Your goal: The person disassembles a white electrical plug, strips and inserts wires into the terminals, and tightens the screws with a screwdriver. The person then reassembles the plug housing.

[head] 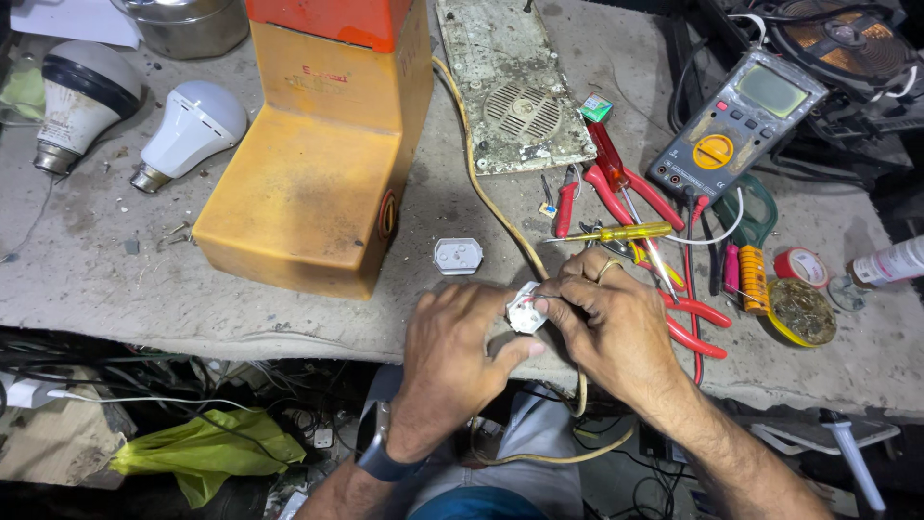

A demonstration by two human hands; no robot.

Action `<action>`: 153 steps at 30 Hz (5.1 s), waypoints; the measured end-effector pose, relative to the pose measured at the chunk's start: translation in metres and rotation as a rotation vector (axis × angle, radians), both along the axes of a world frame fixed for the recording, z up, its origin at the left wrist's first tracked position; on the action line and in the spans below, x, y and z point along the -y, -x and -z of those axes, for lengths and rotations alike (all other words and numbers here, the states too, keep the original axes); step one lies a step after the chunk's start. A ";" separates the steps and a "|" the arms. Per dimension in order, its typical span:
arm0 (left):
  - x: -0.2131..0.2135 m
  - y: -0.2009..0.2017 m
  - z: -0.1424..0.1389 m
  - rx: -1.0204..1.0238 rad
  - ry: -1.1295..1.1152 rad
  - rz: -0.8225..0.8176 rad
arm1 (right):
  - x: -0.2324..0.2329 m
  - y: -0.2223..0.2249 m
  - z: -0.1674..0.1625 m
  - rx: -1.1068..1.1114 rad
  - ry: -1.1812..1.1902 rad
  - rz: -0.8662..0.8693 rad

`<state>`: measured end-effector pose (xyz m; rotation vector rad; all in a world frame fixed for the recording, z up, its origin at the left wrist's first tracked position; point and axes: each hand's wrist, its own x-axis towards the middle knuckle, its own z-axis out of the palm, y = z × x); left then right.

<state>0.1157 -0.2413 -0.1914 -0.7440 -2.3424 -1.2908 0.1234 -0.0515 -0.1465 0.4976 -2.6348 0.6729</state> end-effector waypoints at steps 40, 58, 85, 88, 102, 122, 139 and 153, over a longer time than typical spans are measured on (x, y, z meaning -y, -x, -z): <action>-0.013 -0.010 0.008 -0.219 -0.121 -0.031 | -0.067 0.014 -0.028 -0.225 -0.604 0.179; -0.027 -0.008 0.001 -0.158 -0.132 -0.165 | -0.063 0.016 -0.022 -0.166 -0.171 0.418; -0.016 -0.013 0.016 -0.284 -0.137 -0.121 | -0.100 -0.088 0.014 -0.175 0.958 -0.097; -0.017 -0.011 0.017 -0.320 -0.131 -0.133 | -0.074 -0.148 0.103 0.097 1.169 -0.162; -0.018 -0.009 0.023 -0.361 -0.030 -0.177 | -0.224 -0.183 0.231 1.333 1.274 0.561; -0.020 -0.010 0.023 -0.419 0.025 -0.207 | -0.166 -0.196 0.157 0.311 0.058 0.531; -0.019 -0.010 0.024 -0.441 0.045 -0.165 | -0.161 -0.201 0.162 0.301 0.016 0.551; -0.020 -0.010 0.023 -0.457 0.064 -0.173 | -0.143 -0.200 0.149 0.238 0.079 0.558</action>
